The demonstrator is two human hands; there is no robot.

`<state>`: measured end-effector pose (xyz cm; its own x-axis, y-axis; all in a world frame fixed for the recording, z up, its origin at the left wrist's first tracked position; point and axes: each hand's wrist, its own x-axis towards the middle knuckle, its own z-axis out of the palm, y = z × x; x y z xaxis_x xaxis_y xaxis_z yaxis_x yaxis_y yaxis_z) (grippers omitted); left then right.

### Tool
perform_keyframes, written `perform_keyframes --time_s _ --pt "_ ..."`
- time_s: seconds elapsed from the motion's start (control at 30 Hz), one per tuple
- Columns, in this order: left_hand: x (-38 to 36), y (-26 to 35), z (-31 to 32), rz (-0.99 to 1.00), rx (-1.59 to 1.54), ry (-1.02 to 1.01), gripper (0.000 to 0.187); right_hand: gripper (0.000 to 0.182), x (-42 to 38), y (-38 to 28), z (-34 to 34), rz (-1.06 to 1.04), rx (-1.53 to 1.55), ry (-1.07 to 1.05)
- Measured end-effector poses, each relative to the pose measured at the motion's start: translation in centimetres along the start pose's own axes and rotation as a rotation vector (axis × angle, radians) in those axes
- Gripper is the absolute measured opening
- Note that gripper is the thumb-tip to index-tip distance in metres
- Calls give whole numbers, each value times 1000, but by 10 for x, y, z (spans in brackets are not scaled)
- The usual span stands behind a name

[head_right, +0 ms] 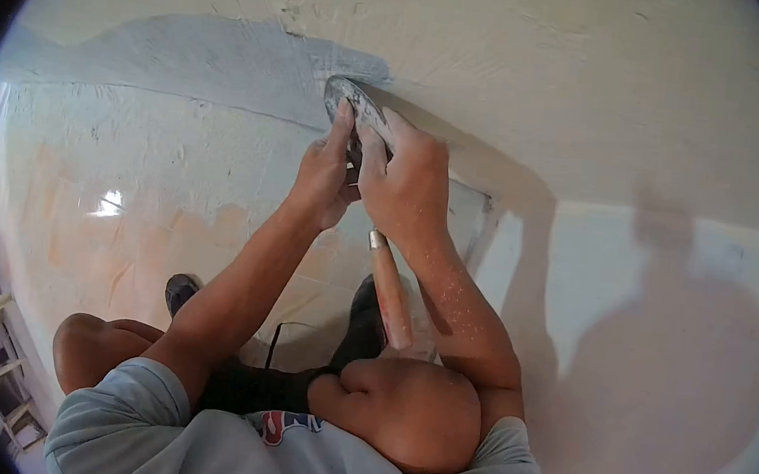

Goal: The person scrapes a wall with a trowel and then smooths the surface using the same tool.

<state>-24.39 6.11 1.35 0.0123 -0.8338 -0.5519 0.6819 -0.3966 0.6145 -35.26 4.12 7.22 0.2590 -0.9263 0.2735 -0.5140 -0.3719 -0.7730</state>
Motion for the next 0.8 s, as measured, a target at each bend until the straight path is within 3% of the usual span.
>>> perform_keyframes --time_s 0.27,0.47,0.53,0.57,0.77,0.8 --pt "-11 -11 29 -52 52 -85 69 23 -13 -10 -43 110 31 21" --pt "-15 -11 39 -55 14 -114 65 21 -15 -13 -50 192 -20 52" --pt "-9 -10 29 -42 -12 -67 66 22 -9 -16 -38 173 -32 21" --pt "-5 -8 20 -32 -28 -32 63 22 -3 -11 -26 51 -46 35" --pt "8 7 -24 -6 10 60 67 21 13 -6 29 -6 43 -36" --pt "12 13 -32 -6 3 -16 67 20 15 -3 34 -17 10 -56"
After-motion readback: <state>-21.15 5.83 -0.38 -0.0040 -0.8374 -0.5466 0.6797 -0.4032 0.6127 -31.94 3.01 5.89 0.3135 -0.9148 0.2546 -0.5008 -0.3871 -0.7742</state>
